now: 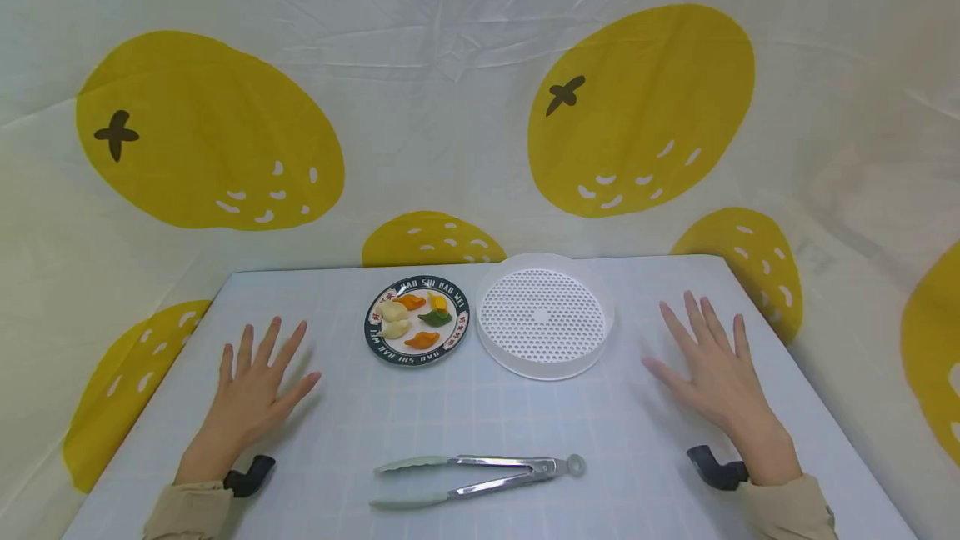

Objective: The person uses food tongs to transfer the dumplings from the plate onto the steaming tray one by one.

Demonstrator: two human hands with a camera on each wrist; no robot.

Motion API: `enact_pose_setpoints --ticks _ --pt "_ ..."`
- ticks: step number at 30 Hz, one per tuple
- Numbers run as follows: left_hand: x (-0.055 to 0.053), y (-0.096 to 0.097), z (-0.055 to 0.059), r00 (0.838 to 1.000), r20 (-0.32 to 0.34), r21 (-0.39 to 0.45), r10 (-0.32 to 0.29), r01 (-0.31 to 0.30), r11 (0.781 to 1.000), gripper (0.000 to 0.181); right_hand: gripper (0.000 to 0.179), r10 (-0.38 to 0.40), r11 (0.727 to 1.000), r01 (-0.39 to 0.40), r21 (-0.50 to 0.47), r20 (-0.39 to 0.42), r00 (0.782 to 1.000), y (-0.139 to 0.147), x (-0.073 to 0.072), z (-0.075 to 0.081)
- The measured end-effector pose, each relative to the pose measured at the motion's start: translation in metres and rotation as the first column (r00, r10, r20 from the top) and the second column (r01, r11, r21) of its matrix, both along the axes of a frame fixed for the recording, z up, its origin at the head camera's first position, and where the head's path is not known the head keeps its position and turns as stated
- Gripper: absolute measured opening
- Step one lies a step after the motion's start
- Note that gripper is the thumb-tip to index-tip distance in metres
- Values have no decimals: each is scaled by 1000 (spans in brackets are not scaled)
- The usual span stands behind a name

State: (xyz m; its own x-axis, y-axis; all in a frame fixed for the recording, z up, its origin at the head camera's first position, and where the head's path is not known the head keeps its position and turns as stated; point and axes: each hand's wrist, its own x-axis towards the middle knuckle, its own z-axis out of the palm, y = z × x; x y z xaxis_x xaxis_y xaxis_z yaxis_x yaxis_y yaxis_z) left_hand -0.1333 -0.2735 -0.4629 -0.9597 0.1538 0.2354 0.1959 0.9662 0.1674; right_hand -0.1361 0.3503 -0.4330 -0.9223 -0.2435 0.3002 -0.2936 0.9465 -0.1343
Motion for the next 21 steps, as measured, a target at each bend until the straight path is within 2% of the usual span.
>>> enact_pose_setpoints --ticks 6,11,14,17,21 --pt "-5 8 6 996 70 160 -56 44 986 88 78 56 988 -75 -135 -145 988 -12 -1 5" --pt "-10 15 12 989 80 300 -122 93 950 94 71 91 951 -155 -266 -237 967 -30 2 16" --pt "-14 19 15 983 91 410 -158 108 905 96 68 110 923 -200 -328 -273 956 -41 4 23" --pt "-17 25 15 979 86 521 -185 114 846 96 69 131 896 -242 -373 -298 945 -52 7 29" --pt "-23 34 13 977 48 630 -207 131 765 94 72 161 870 -278 -407 -298 941 -66 8 33"
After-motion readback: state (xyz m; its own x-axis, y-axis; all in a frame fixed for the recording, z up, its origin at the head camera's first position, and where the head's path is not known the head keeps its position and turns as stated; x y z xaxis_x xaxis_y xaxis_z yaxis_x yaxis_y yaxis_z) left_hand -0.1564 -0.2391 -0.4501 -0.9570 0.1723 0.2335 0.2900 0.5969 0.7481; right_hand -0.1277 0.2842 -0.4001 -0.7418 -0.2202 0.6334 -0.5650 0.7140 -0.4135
